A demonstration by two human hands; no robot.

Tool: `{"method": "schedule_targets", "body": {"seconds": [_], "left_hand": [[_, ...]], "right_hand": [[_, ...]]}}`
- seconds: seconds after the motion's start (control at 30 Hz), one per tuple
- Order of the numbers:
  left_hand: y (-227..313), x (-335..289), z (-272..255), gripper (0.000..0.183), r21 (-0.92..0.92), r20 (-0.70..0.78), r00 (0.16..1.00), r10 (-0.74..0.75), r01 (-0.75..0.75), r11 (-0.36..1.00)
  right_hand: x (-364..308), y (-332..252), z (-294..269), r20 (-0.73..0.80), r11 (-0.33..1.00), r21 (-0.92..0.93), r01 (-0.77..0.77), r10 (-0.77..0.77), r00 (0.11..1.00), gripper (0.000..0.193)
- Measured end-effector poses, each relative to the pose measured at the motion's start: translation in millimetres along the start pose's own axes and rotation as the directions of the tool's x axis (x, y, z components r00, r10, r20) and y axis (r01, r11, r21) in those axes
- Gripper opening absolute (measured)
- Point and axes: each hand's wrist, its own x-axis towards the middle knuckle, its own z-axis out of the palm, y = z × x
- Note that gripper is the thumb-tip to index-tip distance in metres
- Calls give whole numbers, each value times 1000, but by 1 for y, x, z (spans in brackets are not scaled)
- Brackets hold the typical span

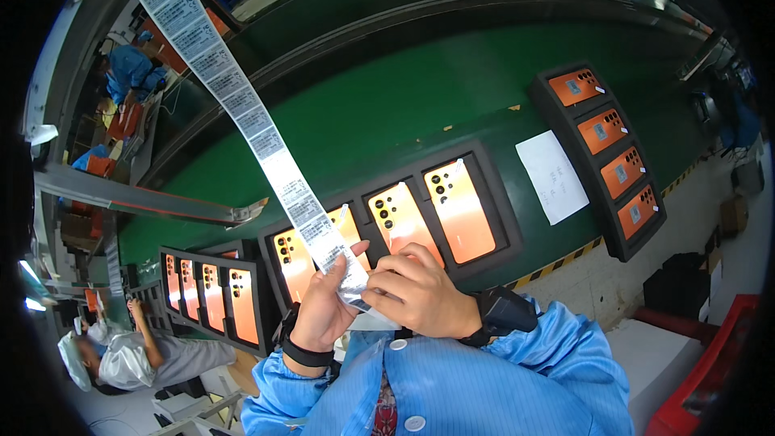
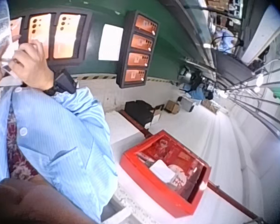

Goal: Applying regulatory stickers and protective film to the back of orange smartphones on an assembly line.

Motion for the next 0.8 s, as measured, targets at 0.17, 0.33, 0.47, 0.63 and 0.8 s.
{"method": "schedule_targets", "body": {"seconds": [0.17, 0.33, 0.47, 0.63, 0.8], "left_hand": [[-20, 9, -3, 37, -238, 90, 995, -46, 66, 969], [-34, 33, 2, 27, -135, 60, 998, 37, -28, 990], [-21, 71, 14, 25, 111, -71, 962, 265, -256, 960], [-24, 128, 20, 23, 798, 238, 833, 499, -461, 389], [-49, 172, 53, 8, 833, 510, 694, 508, -546, -90]], "right_hand": [[-8, 16, -3, -40, 993, -117, 4, -8, 999, 14], [-22, 27, -11, -169, 989, 127, -79, 100, 981, 19], [-40, 47, -36, -283, 911, 288, -295, 375, 883, 16], [-64, 83, -64, -447, 859, 206, -468, 508, 736, 21], [-76, 95, -83, -504, 860, 95, -502, 476, 721, 15]]}}
